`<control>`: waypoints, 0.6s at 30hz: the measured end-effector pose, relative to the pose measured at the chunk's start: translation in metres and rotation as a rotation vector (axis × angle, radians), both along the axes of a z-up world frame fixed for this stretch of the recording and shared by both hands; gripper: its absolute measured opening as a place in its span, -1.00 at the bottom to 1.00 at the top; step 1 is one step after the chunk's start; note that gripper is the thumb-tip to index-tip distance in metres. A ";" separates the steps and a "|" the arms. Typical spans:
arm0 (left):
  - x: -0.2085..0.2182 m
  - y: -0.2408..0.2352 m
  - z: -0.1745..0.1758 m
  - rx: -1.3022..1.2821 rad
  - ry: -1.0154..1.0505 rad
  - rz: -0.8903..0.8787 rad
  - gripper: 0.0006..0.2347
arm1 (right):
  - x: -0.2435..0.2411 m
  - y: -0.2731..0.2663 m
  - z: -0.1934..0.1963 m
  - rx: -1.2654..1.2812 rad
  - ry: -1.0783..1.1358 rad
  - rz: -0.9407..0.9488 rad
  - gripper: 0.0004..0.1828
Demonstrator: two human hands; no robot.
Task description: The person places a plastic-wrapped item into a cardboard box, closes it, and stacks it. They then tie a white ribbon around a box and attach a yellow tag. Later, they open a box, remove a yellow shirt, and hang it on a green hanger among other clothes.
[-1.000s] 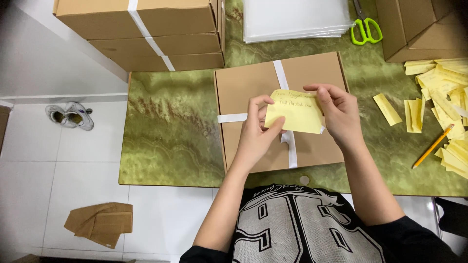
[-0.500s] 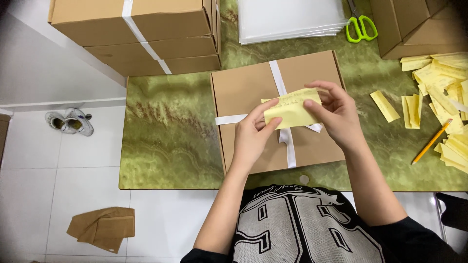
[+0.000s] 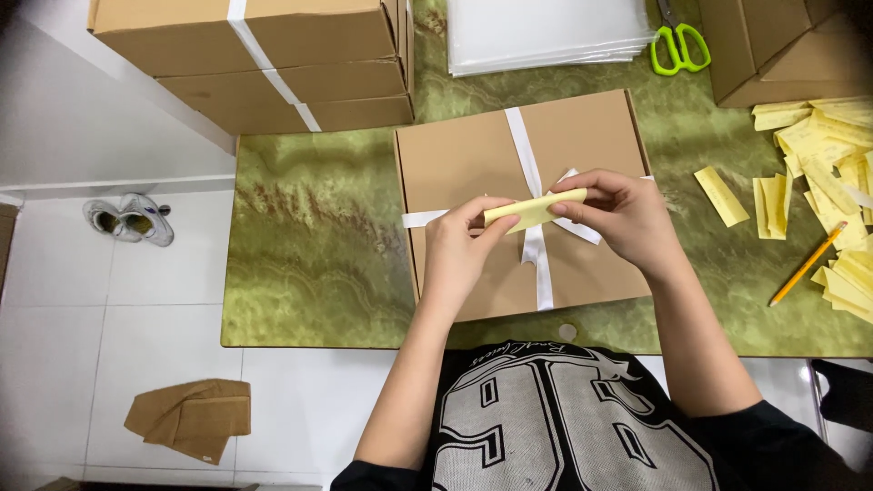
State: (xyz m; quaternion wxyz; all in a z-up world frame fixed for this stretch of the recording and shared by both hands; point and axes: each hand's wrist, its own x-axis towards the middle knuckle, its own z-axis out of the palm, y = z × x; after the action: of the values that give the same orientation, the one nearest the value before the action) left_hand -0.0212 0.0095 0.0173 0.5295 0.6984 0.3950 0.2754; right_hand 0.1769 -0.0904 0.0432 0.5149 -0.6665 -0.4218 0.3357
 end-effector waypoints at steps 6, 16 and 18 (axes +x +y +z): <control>0.001 -0.002 -0.004 0.073 -0.069 0.021 -0.85 | 0.012 -0.005 0.000 0.079 -0.507 0.032 -0.61; 0.001 -0.005 -0.004 -0.088 -0.077 0.003 -0.82 | 0.000 0.003 0.000 0.075 -0.186 0.150 -0.80; 0.002 -0.003 -0.013 -0.319 -0.218 -0.043 -0.74 | 0.001 0.006 -0.004 0.011 0.093 0.072 -0.75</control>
State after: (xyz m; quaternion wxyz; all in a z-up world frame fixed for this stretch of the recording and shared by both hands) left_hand -0.0194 0.0066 0.0041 0.6789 0.5800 0.3590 0.2718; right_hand 0.1775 -0.0849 0.0389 0.5252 -0.6316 -0.4230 0.3825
